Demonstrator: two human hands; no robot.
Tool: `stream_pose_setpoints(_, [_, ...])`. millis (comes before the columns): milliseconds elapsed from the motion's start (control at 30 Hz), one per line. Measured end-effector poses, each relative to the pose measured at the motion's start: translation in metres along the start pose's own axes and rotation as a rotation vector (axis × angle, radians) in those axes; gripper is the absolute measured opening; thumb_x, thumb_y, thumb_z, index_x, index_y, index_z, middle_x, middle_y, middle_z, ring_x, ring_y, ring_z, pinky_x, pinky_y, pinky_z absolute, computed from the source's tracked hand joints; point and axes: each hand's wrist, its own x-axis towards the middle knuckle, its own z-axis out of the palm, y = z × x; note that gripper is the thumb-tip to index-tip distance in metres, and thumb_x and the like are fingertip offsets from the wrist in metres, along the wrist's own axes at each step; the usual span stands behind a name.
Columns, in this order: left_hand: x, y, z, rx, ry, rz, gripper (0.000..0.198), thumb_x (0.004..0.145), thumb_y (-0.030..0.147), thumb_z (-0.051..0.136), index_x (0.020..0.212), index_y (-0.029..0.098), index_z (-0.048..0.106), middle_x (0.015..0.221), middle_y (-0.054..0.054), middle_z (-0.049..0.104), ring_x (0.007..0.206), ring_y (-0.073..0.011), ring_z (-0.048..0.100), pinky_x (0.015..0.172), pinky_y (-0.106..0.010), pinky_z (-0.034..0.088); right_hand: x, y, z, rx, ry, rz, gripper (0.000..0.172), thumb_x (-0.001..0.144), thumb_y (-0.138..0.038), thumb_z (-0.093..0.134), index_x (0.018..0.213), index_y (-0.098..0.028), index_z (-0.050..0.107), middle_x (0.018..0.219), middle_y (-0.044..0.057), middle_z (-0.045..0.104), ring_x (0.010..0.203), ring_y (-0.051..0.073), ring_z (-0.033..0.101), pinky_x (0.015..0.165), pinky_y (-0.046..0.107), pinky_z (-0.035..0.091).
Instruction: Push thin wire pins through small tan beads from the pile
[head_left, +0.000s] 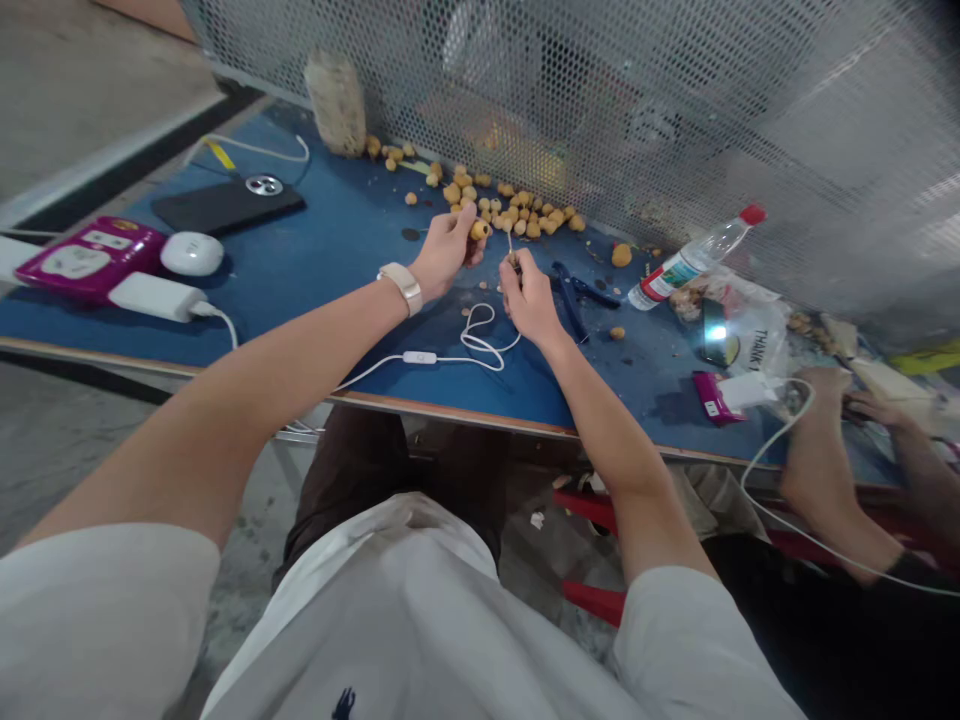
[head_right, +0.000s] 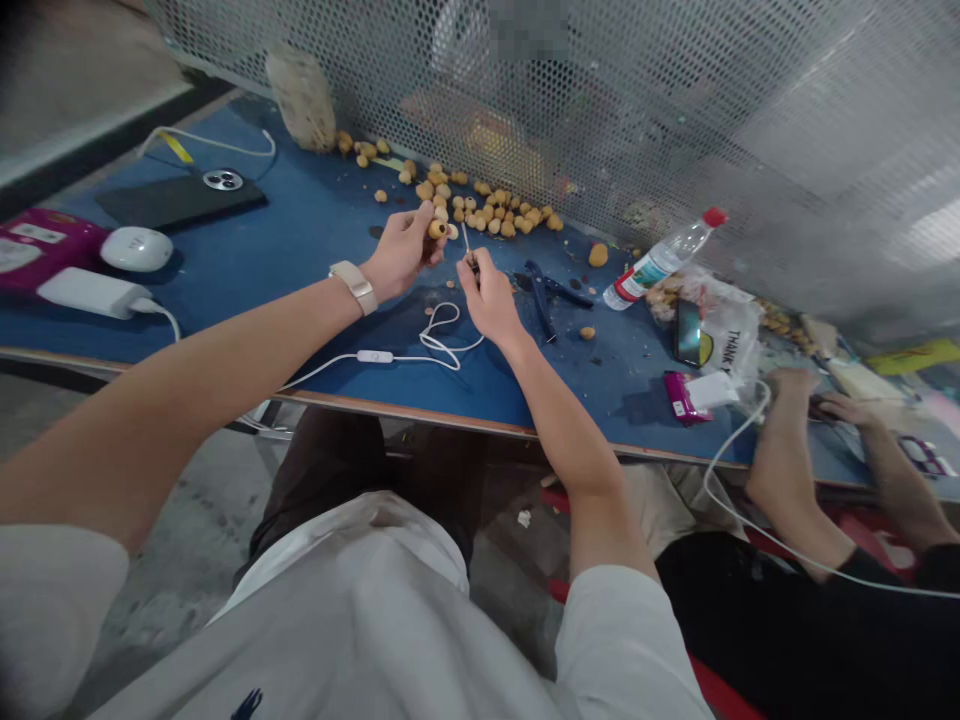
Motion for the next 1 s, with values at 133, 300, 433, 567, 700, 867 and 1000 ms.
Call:
stream_pose_setpoints(133, [-0.005,0.007,0.004,-0.023,0.015,-0.120,0.073,0.137,0.082,0.047,0.093,0.024,0.054,0.085,0.000,0.053,0.068,-0.0122,0.059,0.068,-0.024,0.047,0.002,0.009,-0.005,-0.120,0.015,-0.022,0.084,0.128,-0.101,0.040,0.152,-0.030,0.075,0.109,0.010,0.084,0.102,0.035,0.087,0.106,0.054,0.073])
stream_pose_setpoints(300, [-0.007,0.005,0.004,0.033,-0.018,-0.166,0.077,0.132,0.094,0.048,0.100,0.024,0.059,0.085,0.001,0.044,0.078,-0.0195,0.071,0.075,-0.030,0.058,0.005,0.009,-0.007,-0.217,0.015,-0.016,0.074,0.132,-0.091,0.045,0.154,-0.029,0.081,0.106,0.010,0.090,0.105,0.037,0.090,0.100,0.050,0.070])
stream_pose_setpoints(433, [-0.008,0.002,0.005,0.057,-0.033,-0.181,0.075,0.133,0.090,0.053,0.096,0.025,0.055,0.084,0.002,0.038,0.076,-0.0186,0.067,0.074,-0.030,0.056,0.005,0.011,-0.008,-0.275,0.017,-0.024,0.074,0.135,-0.086,0.039,0.158,-0.029,0.080,0.102,0.009,0.088,0.103,0.036,0.090,0.096,0.046,0.066])
stream_pose_setpoints(567, [-0.008,0.001,0.004,0.074,-0.014,-0.187,0.066,0.136,0.080,0.055,0.099,0.025,0.057,0.084,0.002,0.041,0.077,-0.0183,0.066,0.075,-0.031,0.056,0.004,0.012,-0.007,-0.313,-0.010,-0.019,0.072,0.137,-0.080,0.038,0.160,-0.027,0.081,0.099,0.010,0.088,0.103,0.036,0.090,0.095,0.045,0.064])
stream_pose_setpoints(700, [-0.006,-0.001,0.001,0.095,0.002,-0.185,0.062,0.137,0.074,0.056,0.101,0.024,0.059,0.084,0.002,0.042,0.076,-0.0170,0.064,0.072,-0.029,0.054,0.003,0.011,-0.005,-0.324,-0.020,-0.010,0.075,0.136,-0.080,0.035,0.153,-0.025,0.082,0.092,0.009,0.085,0.102,0.037,0.090,0.098,0.047,0.064])
stream_pose_setpoints(867, [-0.005,-0.002,0.002,0.092,0.000,-0.186,0.055,0.140,0.051,0.054,0.091,0.025,0.049,0.082,0.003,0.039,0.063,-0.0075,0.040,0.064,-0.021,0.035,0.003,0.003,-0.006,-0.319,-0.002,0.005,0.078,0.134,-0.088,0.033,0.149,-0.028,0.081,0.085,0.005,0.079,0.093,0.035,0.087,0.093,0.045,0.063])
stream_pose_setpoints(1000, [-0.003,0.001,0.002,0.110,0.045,-0.223,0.055,0.140,0.045,0.047,0.089,0.026,0.043,0.082,0.004,0.035,0.059,-0.0047,0.036,0.064,-0.019,0.026,0.003,-0.002,-0.006,-0.304,0.005,-0.001,0.080,0.132,-0.092,0.038,0.145,-0.028,0.082,0.083,0.006,0.078,0.094,0.035,0.086,0.092,0.044,0.061])
